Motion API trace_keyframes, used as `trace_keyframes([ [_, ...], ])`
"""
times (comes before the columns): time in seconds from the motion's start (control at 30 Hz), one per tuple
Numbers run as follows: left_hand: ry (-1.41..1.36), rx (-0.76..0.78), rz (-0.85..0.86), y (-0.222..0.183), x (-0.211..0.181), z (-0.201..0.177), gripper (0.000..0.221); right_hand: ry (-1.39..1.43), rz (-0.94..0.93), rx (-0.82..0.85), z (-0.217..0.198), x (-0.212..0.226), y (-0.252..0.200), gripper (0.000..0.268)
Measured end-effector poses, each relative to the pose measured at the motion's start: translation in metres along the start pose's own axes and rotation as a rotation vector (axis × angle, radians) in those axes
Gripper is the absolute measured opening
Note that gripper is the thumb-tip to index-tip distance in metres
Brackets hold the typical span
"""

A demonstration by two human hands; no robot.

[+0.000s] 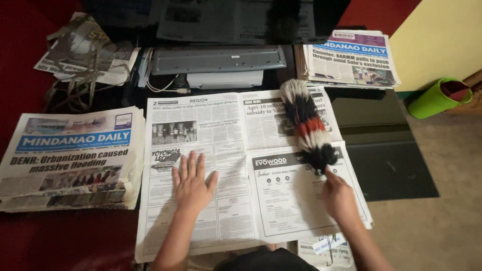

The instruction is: Dusting and organizing stacks of newspapers on a table.

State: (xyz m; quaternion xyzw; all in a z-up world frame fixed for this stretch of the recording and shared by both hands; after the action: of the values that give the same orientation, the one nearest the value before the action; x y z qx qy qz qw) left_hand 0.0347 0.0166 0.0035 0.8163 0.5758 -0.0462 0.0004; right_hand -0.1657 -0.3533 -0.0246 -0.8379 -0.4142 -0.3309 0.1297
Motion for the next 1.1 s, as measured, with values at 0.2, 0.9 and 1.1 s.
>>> trace_keyframes([
  [0.2,0.070,0.144,0.009,-0.004,-0.006,-0.013,0.076,0.406,0.510,0.503,0.033,0.064,-0.088,0.029],
  [0.9,-0.071,0.000,0.298,-0.010,-0.092,-0.043,0.058,-0.438,-0.064,-0.552,-0.136,-0.104,0.005,0.044],
  [1.1,-0.258,-0.167,0.363,-0.004,-0.102,0.014,0.070,-0.465,0.069,-0.468,-0.114,-0.085,-0.023,0.028],
])
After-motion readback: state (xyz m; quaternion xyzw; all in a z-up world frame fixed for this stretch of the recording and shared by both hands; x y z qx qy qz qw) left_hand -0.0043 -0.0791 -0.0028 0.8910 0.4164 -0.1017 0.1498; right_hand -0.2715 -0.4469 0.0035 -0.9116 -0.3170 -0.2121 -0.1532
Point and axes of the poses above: each hand's wrist, its own y-axis towards the middle knuckle, its own z-axis out of the palm, x = y × z, the point moved 3 cm from there along y, towards the middle knuckle, and after that the axes turned 9 degrees about -x, right-handed, at the moved point
